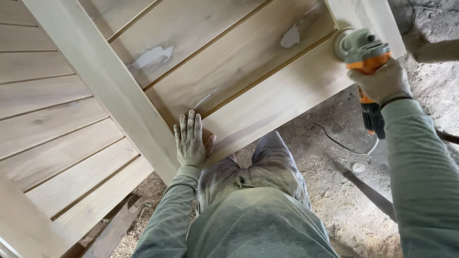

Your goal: The person uses an electric angle grinder with a sanding disc to smooth the surface of a wooden door. They systematically move the tool across the door's panels and frame, generating sawdust as they work.

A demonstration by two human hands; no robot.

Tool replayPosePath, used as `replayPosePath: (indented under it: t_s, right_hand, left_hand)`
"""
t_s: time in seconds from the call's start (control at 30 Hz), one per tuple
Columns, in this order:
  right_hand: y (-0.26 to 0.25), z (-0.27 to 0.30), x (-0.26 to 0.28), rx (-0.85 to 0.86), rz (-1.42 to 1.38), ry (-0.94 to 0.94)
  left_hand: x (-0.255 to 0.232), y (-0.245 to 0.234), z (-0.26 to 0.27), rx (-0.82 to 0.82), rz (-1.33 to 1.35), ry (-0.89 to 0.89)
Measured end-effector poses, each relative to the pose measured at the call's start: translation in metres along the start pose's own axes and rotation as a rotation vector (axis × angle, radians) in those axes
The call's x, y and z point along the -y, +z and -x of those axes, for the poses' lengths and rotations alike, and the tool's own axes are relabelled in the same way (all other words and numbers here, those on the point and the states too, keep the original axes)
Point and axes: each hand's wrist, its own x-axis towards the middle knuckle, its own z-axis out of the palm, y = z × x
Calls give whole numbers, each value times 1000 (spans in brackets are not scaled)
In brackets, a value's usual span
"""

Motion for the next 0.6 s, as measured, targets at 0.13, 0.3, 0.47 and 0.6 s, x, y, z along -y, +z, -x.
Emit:
replayPosePath:
  t_s: [0.13, 0.3, 0.47, 0.6]
  right_hand:
    - [-3, -20, 13, -26, -59, 9]
    - [29, -6, 36, 11, 22, -27]
    - [64, 31, 60, 25, 57, -141]
    - [93, 61, 77, 32, 94, -203]
  left_hand:
    - [1, 0, -1, 18, -17, -15]
    - [3, 4, -3, -1, 30, -15]
    - [3, 1, -2, -8, 19, 2]
    - [5, 3, 0, -5, 50, 15]
